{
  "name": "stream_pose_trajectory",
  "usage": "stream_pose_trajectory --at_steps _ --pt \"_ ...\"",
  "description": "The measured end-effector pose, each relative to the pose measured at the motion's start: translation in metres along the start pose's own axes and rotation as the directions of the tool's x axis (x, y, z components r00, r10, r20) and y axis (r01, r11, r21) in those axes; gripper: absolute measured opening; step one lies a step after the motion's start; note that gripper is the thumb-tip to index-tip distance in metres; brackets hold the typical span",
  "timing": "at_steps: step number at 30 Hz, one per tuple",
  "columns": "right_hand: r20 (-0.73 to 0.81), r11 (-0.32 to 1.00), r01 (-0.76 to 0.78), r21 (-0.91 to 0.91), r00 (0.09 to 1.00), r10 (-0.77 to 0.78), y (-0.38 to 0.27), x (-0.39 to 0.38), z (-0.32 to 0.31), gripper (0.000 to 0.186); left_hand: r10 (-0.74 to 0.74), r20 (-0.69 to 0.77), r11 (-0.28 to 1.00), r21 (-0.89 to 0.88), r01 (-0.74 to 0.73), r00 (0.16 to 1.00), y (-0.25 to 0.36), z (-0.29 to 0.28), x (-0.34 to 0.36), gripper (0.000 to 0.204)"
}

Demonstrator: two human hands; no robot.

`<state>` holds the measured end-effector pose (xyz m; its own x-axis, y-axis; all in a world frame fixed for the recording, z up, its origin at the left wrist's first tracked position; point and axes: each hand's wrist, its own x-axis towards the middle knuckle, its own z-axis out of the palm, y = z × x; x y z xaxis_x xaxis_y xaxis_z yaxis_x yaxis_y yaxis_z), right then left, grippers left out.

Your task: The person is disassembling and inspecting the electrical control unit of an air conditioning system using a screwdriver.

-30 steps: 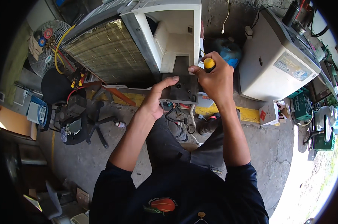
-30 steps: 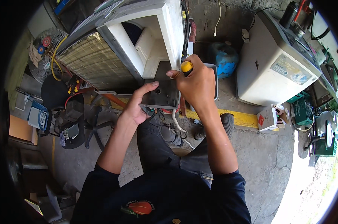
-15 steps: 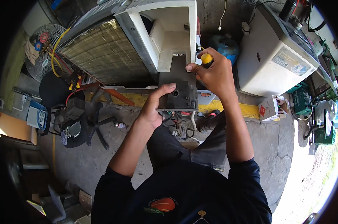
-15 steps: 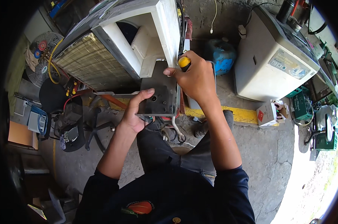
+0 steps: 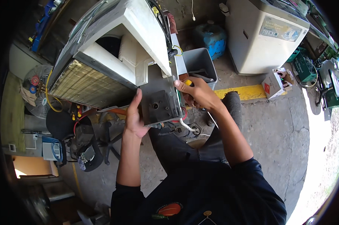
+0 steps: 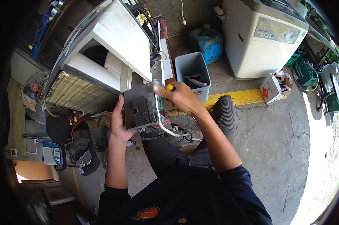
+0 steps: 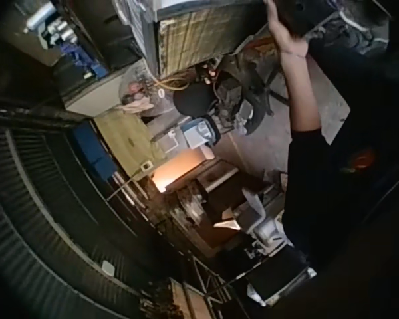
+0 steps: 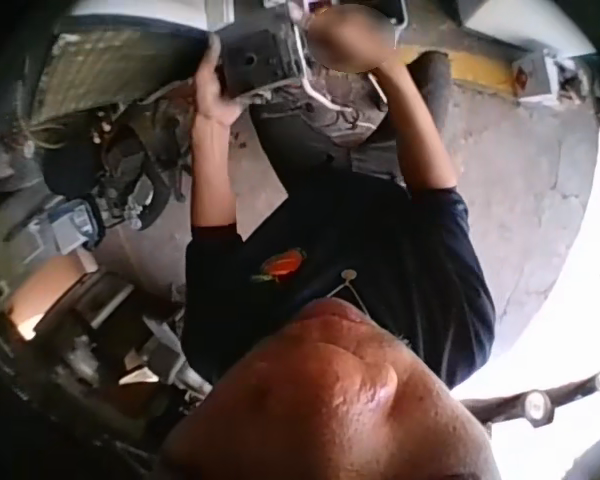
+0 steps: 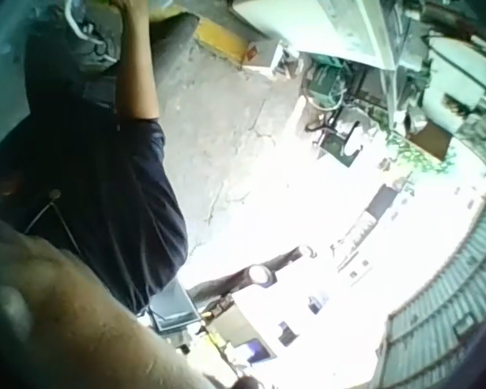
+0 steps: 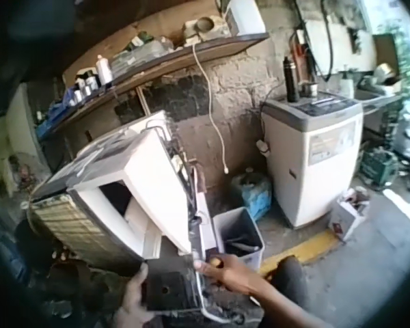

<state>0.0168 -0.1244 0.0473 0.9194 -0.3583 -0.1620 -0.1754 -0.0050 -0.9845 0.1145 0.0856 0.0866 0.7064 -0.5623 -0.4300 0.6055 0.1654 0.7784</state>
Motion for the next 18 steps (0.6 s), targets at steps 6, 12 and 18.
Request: stream_pose_trajectory --at_steps 6,12,18 --pt "0.11 0.991 -0.13 0.043 0.986 0.125 -0.008 -0.006 0.002 0.065 -0.017 0.052 0.995 0.104 0.011 0.998 0.004 -0.003 0.016 0.044" --pt "0.095 0.971 -0.092 0.222 0.993 0.072 -0.006 -0.002 0.005 0.057 0.171 -0.017 0.985 0.034 -0.17 0.985 -0.02 0.017 0.018 0.043" --pt "0.212 0.926 -0.193 0.323 0.969 0.128 0.0 -0.001 -0.031 0.045 0.205 -0.112 0.972 -0.098 -0.216 0.972 -0.06 0.054 -0.001 0.049"
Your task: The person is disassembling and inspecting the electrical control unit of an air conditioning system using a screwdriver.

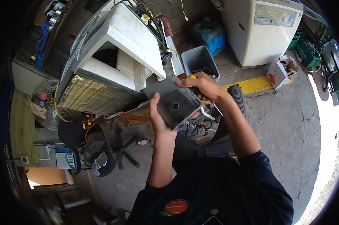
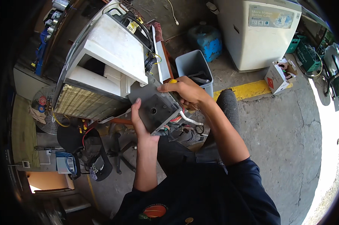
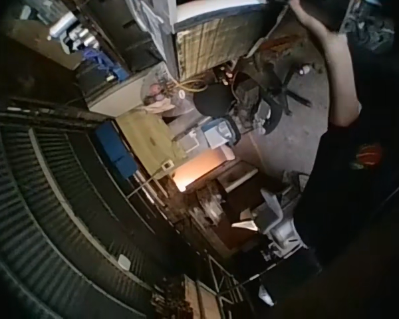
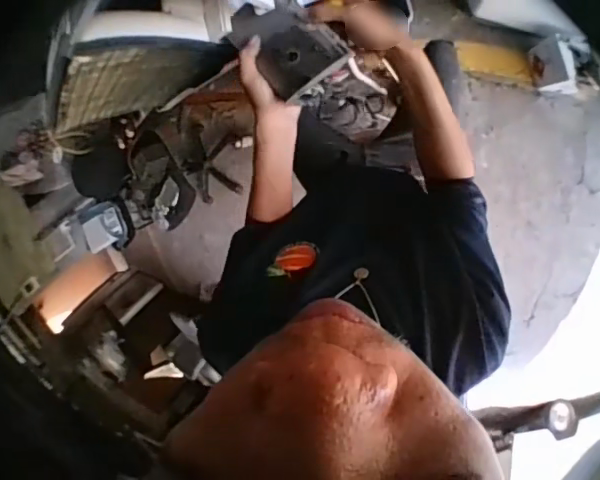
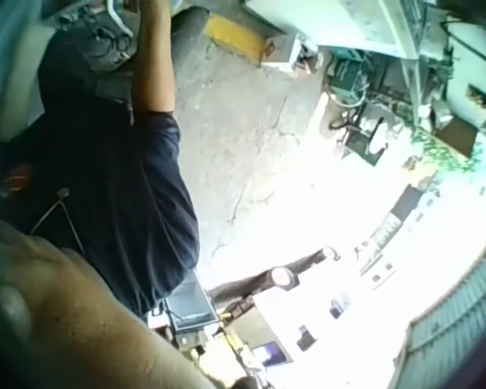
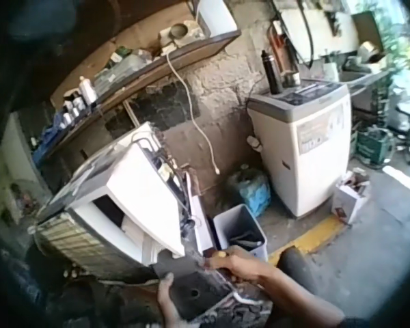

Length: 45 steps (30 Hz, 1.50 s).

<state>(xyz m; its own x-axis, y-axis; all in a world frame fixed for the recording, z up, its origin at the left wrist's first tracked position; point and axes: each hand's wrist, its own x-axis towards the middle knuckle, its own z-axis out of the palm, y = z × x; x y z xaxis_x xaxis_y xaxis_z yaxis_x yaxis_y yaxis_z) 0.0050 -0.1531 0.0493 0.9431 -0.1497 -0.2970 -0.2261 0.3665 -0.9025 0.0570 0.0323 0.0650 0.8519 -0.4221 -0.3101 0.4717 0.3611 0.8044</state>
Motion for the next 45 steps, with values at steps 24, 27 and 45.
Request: stream_pose_trajectory --at_steps 24,27,45 --pt "-0.095 0.683 0.181 -0.707 0.933 -0.346 -0.012 -0.063 -0.084 0.051 -0.154 0.528 0.937 -0.19 0.294 0.835 -0.121 0.021 0.052 0.058" --pt "-0.206 0.603 0.189 -0.775 0.827 -0.523 0.001 -0.079 -0.046 0.04 -0.129 0.449 0.932 -0.25 0.263 0.884 -0.133 -0.001 0.07 0.056" --pt "-0.289 0.658 0.185 -0.73 0.789 -0.543 0.056 -0.047 -0.082 0.022 0.107 0.227 0.929 0.325 -0.179 0.968 -0.099 0.021 0.03 0.084"
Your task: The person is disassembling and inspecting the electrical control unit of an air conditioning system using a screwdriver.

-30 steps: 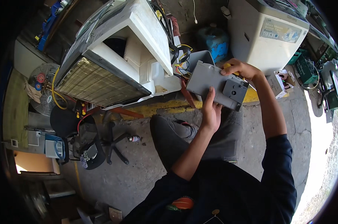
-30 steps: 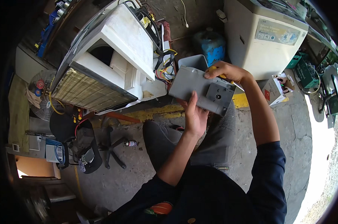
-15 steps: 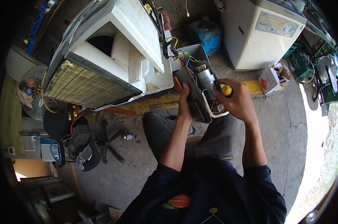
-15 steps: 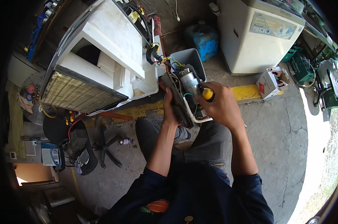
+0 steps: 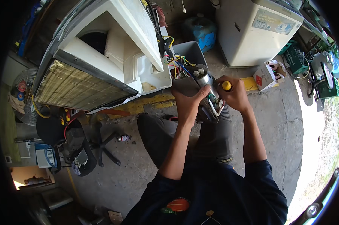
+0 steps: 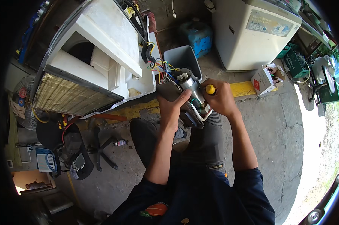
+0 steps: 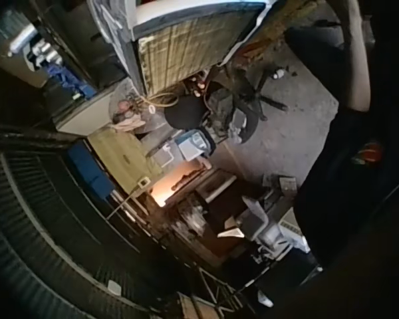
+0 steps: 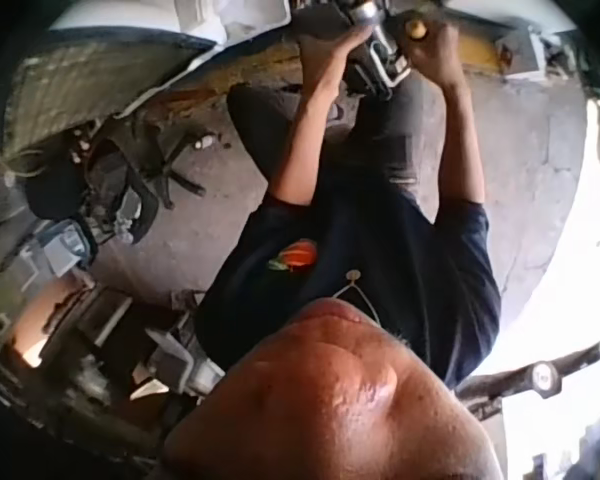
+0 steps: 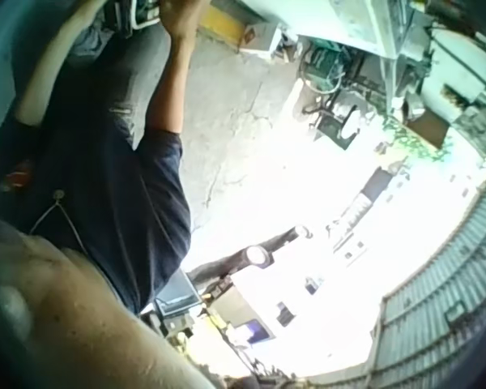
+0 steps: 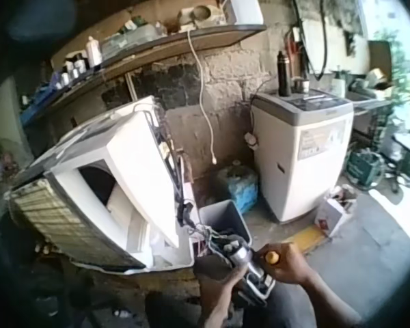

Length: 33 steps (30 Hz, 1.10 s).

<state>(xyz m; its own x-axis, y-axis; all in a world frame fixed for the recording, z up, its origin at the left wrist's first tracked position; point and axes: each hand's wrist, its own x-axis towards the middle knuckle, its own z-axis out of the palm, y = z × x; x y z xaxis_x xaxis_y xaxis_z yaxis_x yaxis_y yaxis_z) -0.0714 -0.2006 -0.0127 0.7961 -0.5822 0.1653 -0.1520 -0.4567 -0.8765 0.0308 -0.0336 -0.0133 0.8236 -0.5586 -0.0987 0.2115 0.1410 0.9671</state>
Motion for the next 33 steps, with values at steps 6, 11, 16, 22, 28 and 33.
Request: stream_pose_trajectory --at_steps 6,11,16,22,28,33 --pt "-0.063 0.995 0.102 0.007 0.993 -0.101 0.011 0.001 -0.004 0.022 0.029 -0.051 0.99 0.141 -0.022 0.998 0.002 0.003 -0.002 0.08" --pt "-0.117 0.994 0.107 0.015 0.988 -0.105 0.016 0.004 -0.004 0.024 0.062 0.016 0.983 0.173 -0.064 0.998 0.0 -0.002 -0.016 0.079" --pt "-0.198 0.991 0.125 -0.051 0.971 -0.133 0.02 0.005 0.003 0.025 0.051 0.018 0.986 0.158 -0.054 0.999 0.001 -0.001 -0.032 0.077" --pt "-0.249 0.994 0.09 -0.058 0.963 -0.101 0.041 0.015 0.015 0.026 0.054 0.046 0.99 0.127 -0.059 0.997 -0.003 -0.004 -0.043 0.083" --pt "-0.197 0.996 0.089 -0.03 0.976 -0.093 0.044 0.021 0.01 0.026 0.167 0.104 0.978 0.11 -0.178 0.98 -0.023 -0.022 -0.033 0.081" --pt "-0.211 0.991 0.039 0.13 0.977 -0.011 0.001 0.007 -0.019 0.043 0.109 0.023 0.986 0.122 -0.112 0.994 -0.022 -0.016 -0.035 0.082"
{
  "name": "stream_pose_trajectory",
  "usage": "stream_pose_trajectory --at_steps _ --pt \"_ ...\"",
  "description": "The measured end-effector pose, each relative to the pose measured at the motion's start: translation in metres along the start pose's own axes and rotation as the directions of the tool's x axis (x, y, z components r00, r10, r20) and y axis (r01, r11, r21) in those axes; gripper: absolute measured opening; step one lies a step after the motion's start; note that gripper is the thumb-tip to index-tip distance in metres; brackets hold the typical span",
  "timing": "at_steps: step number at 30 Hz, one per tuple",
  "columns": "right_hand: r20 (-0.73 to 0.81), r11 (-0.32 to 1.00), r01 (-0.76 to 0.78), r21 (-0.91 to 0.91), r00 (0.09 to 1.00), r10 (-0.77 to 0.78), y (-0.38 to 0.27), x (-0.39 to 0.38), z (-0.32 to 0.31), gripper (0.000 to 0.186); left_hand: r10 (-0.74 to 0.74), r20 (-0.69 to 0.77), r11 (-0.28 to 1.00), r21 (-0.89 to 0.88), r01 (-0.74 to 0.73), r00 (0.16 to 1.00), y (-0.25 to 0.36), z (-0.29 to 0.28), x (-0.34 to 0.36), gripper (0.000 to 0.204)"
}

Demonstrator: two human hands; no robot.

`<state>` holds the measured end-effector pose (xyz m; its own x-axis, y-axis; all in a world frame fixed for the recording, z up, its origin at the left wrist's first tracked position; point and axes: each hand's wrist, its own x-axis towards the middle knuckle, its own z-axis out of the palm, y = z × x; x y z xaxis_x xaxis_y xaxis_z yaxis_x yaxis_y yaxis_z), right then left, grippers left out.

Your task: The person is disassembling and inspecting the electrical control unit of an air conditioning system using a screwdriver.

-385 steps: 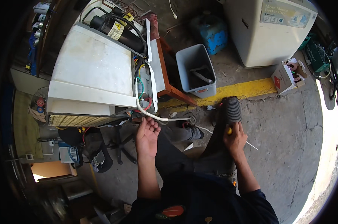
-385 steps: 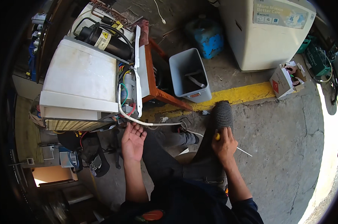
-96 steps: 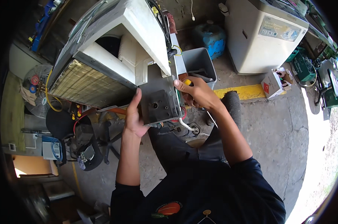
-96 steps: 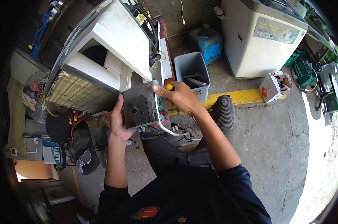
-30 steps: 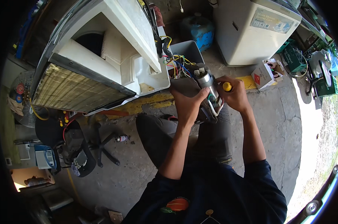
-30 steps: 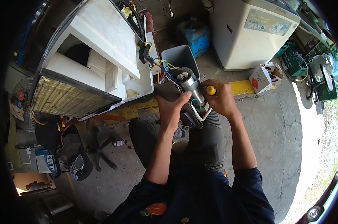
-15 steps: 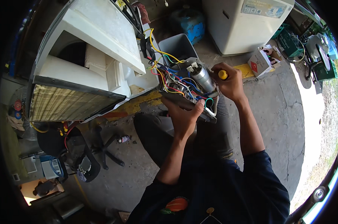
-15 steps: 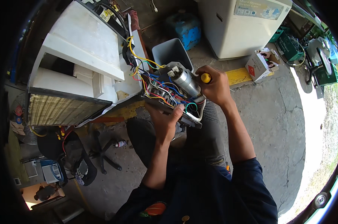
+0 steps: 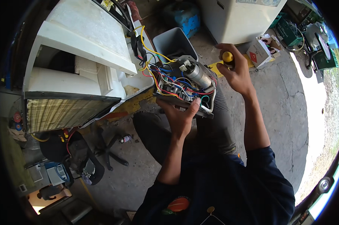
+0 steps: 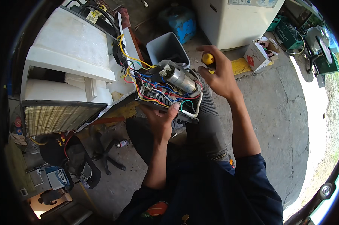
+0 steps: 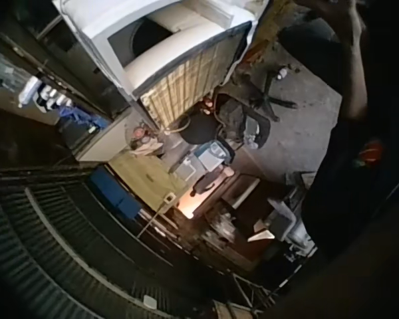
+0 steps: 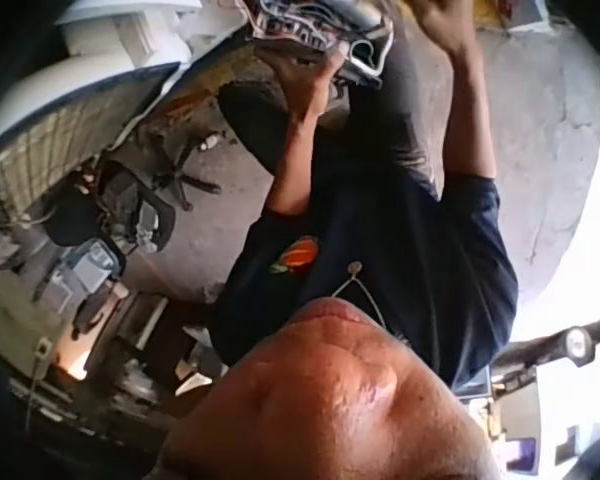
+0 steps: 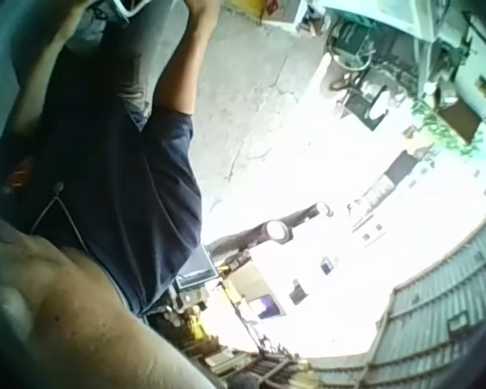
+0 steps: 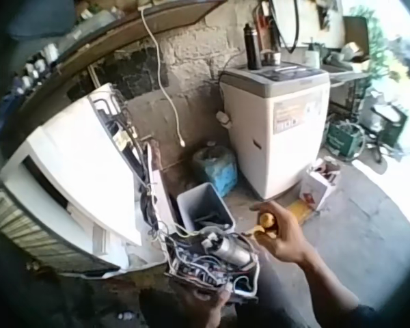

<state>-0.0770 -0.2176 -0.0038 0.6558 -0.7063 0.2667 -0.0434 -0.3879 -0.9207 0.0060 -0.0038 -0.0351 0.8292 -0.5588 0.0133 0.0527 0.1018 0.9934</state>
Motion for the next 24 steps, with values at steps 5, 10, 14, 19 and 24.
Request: stream_pose_trajectory --at_steps 5,10,14,19,24 --pt "-0.288 0.792 0.603 -0.094 0.746 -0.601 -0.096 -0.017 -0.052 0.042 -0.068 -0.09 0.998 0.002 0.069 0.994 0.015 0.019 -0.003 0.087" --pt "-0.081 0.799 0.6 -0.038 0.795 -0.601 -0.123 -0.076 -0.045 0.043 -0.092 -0.186 0.994 0.048 0.102 0.978 0.005 0.032 -0.002 0.094" --pt "-0.007 0.797 0.481 0.365 0.858 -0.514 -0.109 -0.111 -0.01 0.041 0.032 -0.276 0.979 0.203 0.026 0.961 0.005 0.052 -0.004 0.09" --pt "-0.015 0.812 0.438 0.385 0.883 -0.469 -0.104 -0.11 0.006 0.03 0.021 -0.268 0.988 0.156 0.022 0.963 0.011 0.059 -0.006 0.103" --pt "0.078 0.836 0.381 0.395 0.893 -0.444 -0.098 -0.111 0.002 0.044 -0.005 -0.285 0.984 0.167 0.055 0.958 0.014 0.059 -0.005 0.106"
